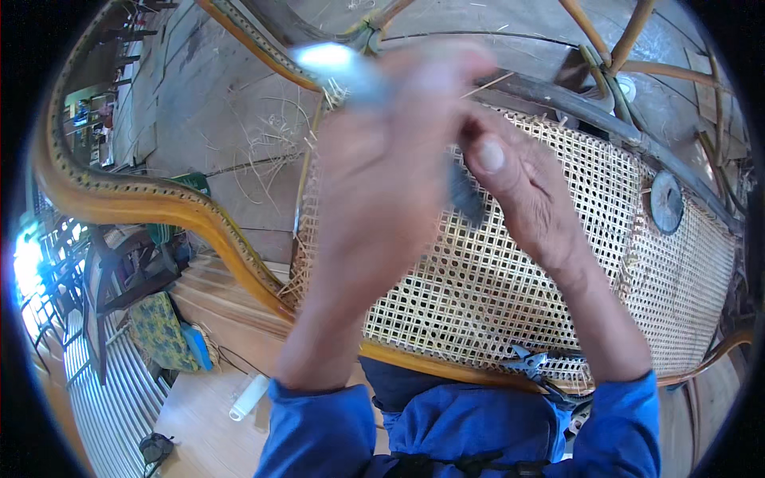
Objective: Repairing or making a rattan chair seat by weaving rattan strands.
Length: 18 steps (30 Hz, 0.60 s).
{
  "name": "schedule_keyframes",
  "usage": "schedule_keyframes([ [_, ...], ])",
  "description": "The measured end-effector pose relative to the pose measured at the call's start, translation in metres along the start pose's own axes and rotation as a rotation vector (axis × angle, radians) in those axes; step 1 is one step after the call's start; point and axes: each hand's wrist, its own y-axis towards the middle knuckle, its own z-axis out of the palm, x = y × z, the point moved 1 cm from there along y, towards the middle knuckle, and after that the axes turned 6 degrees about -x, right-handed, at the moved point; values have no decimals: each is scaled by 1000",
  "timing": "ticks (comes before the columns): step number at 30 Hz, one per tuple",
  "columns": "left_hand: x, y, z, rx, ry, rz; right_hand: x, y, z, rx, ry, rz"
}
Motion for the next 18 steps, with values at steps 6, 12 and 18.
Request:
schedule_keyframes([
  [6, 77, 46, 49, 177, 232, -365, -48, -47, -50, -500, 356, 639],
  [12, 143, 50, 52, 354, 430, -237, -62, -90, -83, -409, 246, 701],
  [18, 148, 56, 50, 460, 469, -324, -74, -89, -83, -357, 222, 708],
])
